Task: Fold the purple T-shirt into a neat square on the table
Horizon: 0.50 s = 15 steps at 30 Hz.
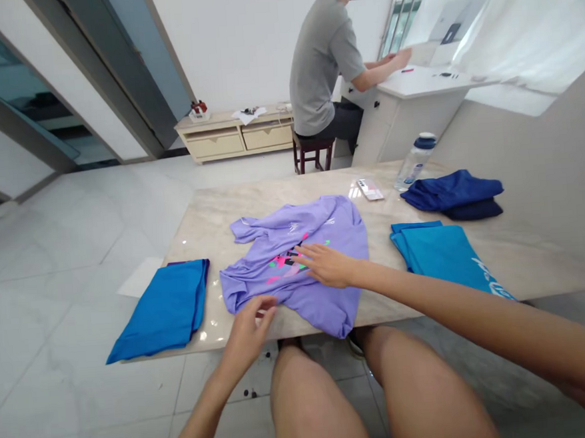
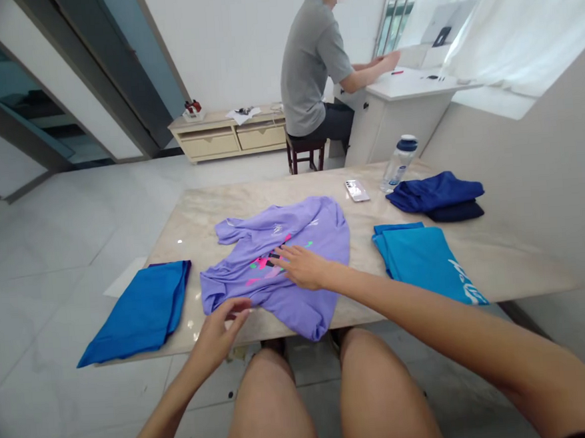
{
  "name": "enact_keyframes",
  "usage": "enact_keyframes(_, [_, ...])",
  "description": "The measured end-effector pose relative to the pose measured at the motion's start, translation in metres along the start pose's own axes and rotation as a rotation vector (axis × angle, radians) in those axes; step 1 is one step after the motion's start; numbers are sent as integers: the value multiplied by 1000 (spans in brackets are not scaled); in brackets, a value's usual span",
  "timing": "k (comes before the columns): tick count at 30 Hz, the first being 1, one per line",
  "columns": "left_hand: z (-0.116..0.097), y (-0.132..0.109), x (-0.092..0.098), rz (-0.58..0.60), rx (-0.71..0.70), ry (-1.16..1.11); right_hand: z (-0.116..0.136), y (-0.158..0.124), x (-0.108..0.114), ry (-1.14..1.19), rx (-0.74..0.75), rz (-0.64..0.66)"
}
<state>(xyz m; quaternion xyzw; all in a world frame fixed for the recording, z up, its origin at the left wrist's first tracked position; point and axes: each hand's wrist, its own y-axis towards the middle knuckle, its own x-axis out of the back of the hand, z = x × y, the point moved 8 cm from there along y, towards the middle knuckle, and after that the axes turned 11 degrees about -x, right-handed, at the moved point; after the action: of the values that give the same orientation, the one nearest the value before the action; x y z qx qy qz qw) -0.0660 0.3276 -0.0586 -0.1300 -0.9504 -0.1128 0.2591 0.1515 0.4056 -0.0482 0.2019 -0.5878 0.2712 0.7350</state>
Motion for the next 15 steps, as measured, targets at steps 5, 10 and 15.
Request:
enact_keyframes(5, [52, 16, 28, -25, -123, 521, -39, -87, -29, 124, -199, -40])
enact_keyframes(10, [75, 22, 33, 46, -28, 668, -2, -112, -48, 311, -74, 73])
enact_keyframes(15, [61, 12, 30, 151, 40, 634, -9, -105, -24, 305, -29, 8])
